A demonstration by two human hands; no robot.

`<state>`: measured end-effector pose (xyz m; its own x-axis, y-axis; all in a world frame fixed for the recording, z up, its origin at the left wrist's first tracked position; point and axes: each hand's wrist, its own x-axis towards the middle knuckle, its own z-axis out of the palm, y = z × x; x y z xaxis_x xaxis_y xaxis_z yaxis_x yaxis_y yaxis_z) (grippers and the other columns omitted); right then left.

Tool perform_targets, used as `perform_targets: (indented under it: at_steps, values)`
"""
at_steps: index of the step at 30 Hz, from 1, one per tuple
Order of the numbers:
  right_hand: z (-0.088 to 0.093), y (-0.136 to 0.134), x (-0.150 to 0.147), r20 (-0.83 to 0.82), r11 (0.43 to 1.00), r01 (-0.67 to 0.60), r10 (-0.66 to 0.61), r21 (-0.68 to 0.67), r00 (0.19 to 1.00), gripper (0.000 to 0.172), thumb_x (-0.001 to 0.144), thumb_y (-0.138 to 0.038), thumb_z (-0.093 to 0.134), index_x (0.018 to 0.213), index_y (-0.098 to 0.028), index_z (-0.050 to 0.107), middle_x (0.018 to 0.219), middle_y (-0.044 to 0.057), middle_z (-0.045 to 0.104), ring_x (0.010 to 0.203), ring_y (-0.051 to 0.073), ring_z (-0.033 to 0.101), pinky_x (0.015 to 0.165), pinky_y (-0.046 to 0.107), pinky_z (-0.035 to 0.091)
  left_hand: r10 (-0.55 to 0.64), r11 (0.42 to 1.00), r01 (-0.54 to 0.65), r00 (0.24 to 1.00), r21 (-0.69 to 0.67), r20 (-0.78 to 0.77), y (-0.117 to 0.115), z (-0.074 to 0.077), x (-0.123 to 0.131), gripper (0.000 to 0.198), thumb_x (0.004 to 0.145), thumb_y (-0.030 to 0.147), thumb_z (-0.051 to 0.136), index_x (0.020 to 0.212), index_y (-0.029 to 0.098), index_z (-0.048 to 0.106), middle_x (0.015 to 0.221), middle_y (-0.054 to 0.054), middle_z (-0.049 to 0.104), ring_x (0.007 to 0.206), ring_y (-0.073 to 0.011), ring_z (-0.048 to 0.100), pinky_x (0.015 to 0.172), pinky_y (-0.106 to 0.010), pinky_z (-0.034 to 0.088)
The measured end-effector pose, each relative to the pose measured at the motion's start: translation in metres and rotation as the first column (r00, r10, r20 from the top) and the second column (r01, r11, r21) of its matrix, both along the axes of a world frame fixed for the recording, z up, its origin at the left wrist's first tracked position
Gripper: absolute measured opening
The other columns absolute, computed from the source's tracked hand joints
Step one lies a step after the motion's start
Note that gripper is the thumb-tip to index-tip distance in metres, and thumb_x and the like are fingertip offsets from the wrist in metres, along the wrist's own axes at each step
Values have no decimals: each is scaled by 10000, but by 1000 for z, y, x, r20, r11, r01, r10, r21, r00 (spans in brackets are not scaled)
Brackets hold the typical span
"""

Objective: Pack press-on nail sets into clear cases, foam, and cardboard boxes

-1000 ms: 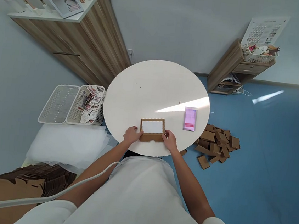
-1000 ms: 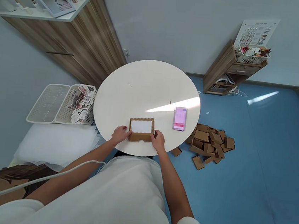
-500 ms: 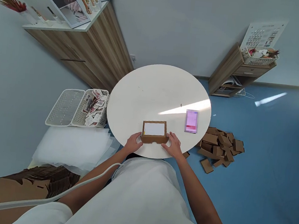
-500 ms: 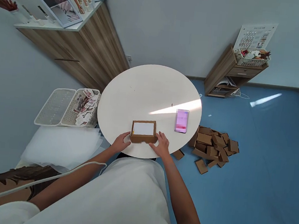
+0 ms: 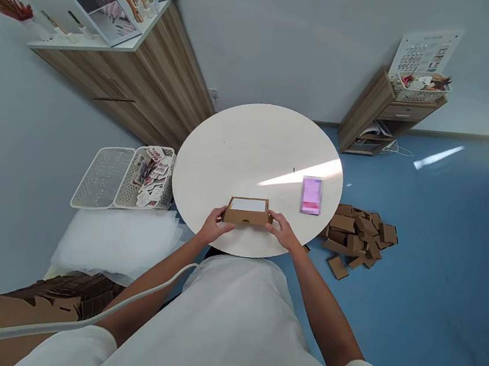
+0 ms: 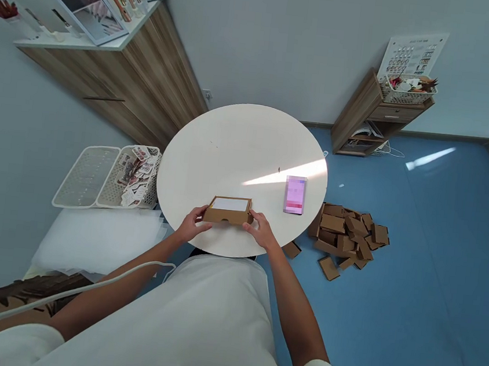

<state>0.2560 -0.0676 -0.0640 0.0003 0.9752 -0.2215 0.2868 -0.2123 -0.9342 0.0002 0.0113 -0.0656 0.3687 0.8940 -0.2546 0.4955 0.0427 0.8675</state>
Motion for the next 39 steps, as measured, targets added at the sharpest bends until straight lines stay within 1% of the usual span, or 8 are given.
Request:
perform_targets:
  at_steps: [3,8,11,14,19,24,32,39]
  values:
    - [7,8,6,-121,1000,-8,6,-15,993,616,734,-518,502,1280,-259,382,1125,54,477,1074,204,437,945,366,326,-2,999,2,1000,-37,7,10,5,0,661,618,397,655,1216,220,436,1124,-82,473,1021,-219,488,820,-354,436]
    - [9,20,9,-193,996,-14,-4,-90,981,568,762,-516,460,1264,-254,410,1106,51,495,1053,197,458,922,351,346,-32,999,29,998,-45,-57,27,6,4,420,726,388,538,1110,217,525,987,-49,547,860,-169,519,768,-314,431]
    - [8,28,5,-76,992,17,-27,-127,997,506,787,-535,396,1201,-259,486,1082,51,521,1053,196,460,901,337,356,-51,999,49,987,-12,-155,35,10,9,305,769,359,472,1024,224,571,879,-33,545,773,-156,511,712,-297,430]
    - [7,38,3,85,991,93,-85,-97,993,502,802,-542,344,1145,-233,542,1033,69,541,1030,198,472,885,335,358,-48,997,62,960,40,-276,40,15,17,253,781,319,454,962,217,598,860,-38,512,747,-152,503,707,-292,428]
    - [8,53,4,152,989,140,-133,-37,979,472,792,-512,381,1094,-210,583,970,65,581,893,182,531,818,332,391,48,987,14,926,161,-375,42,15,23,337,770,270,489,1094,191,541,822,-41,495,752,-160,504,729,-300,428]
    - [14,61,2,71,981,184,-179,-65,981,427,770,-488,434,1039,-205,605,894,35,631,738,151,570,751,316,427,96,981,-40,951,188,-295,40,13,23,410,747,245,523,1154,200,504,793,-22,522,713,-146,506,717,-300,437]
    - [17,60,2,-11,978,179,-182,-109,983,421,748,-492,463,1004,-187,600,804,36,635,702,151,573,719,318,443,149,989,-147,984,23,-95,40,7,20,407,709,296,546,1108,217,536,751,2,527,640,-117,491,668,-277,442]
    - [18,63,2,-35,973,172,-180,-157,983,426,748,-488,461,1029,-184,563,705,18,597,685,148,565,698,312,438,127,992,-127,988,5,-92,39,7,18,412,708,260,533,1118,215,532,751,3,509,632,-109,472,650,-263,437]
